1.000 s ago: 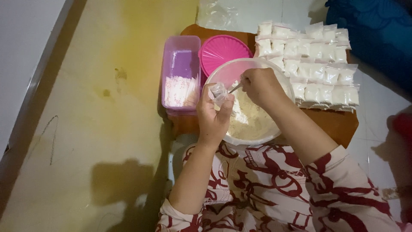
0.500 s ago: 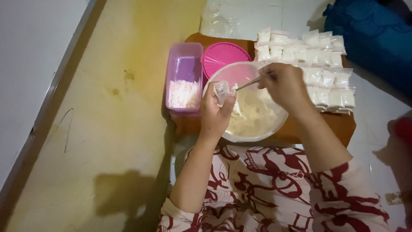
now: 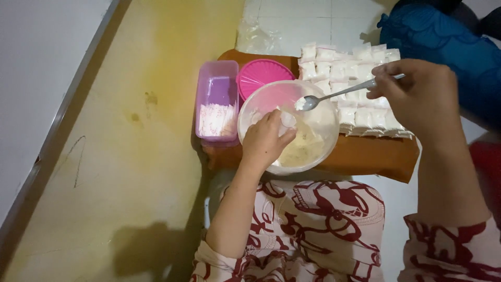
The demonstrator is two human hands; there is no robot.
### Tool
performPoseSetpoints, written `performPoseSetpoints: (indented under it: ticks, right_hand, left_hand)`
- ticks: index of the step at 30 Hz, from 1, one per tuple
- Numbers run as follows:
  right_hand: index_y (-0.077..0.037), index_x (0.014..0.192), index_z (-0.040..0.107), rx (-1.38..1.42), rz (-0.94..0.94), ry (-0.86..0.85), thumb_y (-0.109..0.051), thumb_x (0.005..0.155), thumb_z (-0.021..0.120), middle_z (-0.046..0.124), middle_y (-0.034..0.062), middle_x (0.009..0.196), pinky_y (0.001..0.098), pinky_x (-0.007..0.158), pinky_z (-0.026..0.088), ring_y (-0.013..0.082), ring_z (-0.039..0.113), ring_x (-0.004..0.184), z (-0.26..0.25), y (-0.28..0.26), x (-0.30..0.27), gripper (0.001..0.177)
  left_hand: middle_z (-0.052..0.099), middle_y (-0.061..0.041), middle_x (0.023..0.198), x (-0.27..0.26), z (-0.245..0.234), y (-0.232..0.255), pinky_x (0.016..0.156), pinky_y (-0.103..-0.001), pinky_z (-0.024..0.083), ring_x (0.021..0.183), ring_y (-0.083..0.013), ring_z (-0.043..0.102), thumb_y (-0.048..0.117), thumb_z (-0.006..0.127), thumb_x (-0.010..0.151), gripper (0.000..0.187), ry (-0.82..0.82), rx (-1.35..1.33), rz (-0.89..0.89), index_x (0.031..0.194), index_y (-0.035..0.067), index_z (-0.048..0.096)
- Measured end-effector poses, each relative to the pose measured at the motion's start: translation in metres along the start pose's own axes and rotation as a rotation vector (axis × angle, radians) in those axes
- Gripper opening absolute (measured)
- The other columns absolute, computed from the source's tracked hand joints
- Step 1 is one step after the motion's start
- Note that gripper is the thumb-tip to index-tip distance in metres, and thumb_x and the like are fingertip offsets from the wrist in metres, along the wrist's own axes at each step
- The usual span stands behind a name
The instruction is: Filling small plastic bags with white powder using a spoon and organizing them into stacks.
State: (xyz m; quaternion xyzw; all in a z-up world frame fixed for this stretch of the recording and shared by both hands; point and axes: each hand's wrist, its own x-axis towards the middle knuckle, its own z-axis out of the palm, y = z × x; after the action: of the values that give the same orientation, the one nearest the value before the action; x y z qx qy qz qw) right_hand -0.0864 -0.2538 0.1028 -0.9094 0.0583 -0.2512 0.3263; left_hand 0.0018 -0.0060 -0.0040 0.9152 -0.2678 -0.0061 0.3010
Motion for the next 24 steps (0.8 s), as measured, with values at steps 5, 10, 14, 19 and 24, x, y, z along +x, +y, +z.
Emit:
performPoseSetpoints:
  ticks: [5, 10, 14, 19, 24]
  right_hand:
    - [0.013, 0.113, 0.074, -0.106, 0.013, -0.028, 0.005, 0.107, 0.074, 0.075, 0.0176, 0.085, 0.0235, 0.040, 0.034, 0.0153, 0.056, 0.054, 0.000, -0.015, -0.004, 0.010]
    - [0.011, 0.107, 0.075, -0.111, -0.010, -0.068, 0.000, 0.109, 0.074, 0.075, 0.0120, 0.081, 0.0243, 0.043, 0.039, 0.0149, 0.061, 0.052, 0.004, -0.023, -0.009, 0.011]
    - [0.000, 0.112, 0.079, -0.142, -0.197, -0.137, 0.008, 0.092, 0.074, 0.078, 0.0071, 0.088, 0.0271, 0.049, 0.045, 0.0149, 0.061, 0.057, 0.012, -0.034, -0.020, 0.022]
    - [0.003, 0.097, 0.074, -0.160, -0.519, -0.135, 0.011, 0.079, 0.073, 0.080, 0.0097, 0.104, 0.0354, 0.075, 0.058, 0.0246, 0.075, 0.084, 0.019, -0.049, -0.035, 0.020]
    - [0.006, 0.103, 0.078, -0.258, -0.697, -0.029, 0.005, 0.079, 0.077, 0.073, 0.0145, 0.083, 0.0473, 0.098, 0.063, 0.0270, 0.071, 0.080, 0.008, -0.066, -0.043, 0.024]
  left_hand:
    - [0.070, -0.015, 0.103, 0.001, -0.006, 0.005, 0.073, -0.042, 0.054, 0.086, -0.0310, 0.069, 0.036, 0.070, 0.089, 0.047, -0.064, 0.012, -0.041, 0.117, -0.001, 0.058]
    - [0.070, -0.012, 0.096, 0.001, -0.008, 0.008, 0.070, -0.040, 0.053, 0.081, -0.0285, 0.069, 0.037, 0.069, 0.089, 0.042, -0.082, -0.001, -0.063, 0.111, 0.003, 0.059]
    - [0.072, -0.015, 0.098, 0.001, -0.012, 0.009, 0.070, -0.041, 0.054, 0.084, -0.0298, 0.070, 0.031, 0.071, 0.088, 0.043, -0.086, -0.043, -0.057, 0.116, 0.001, 0.059]
    - [0.073, -0.014, 0.097, 0.000, -0.016, 0.009, 0.071, -0.042, 0.053, 0.085, -0.0315, 0.071, 0.024, 0.072, 0.088, 0.038, -0.068, -0.121, -0.046, 0.118, 0.003, 0.058]
    - [0.071, -0.014, 0.080, -0.001, -0.024, 0.013, 0.060, -0.039, 0.050, 0.066, -0.0283, 0.066, 0.038, 0.063, 0.094, 0.038, 0.009, -0.247, -0.048, 0.107, 0.003, 0.060]
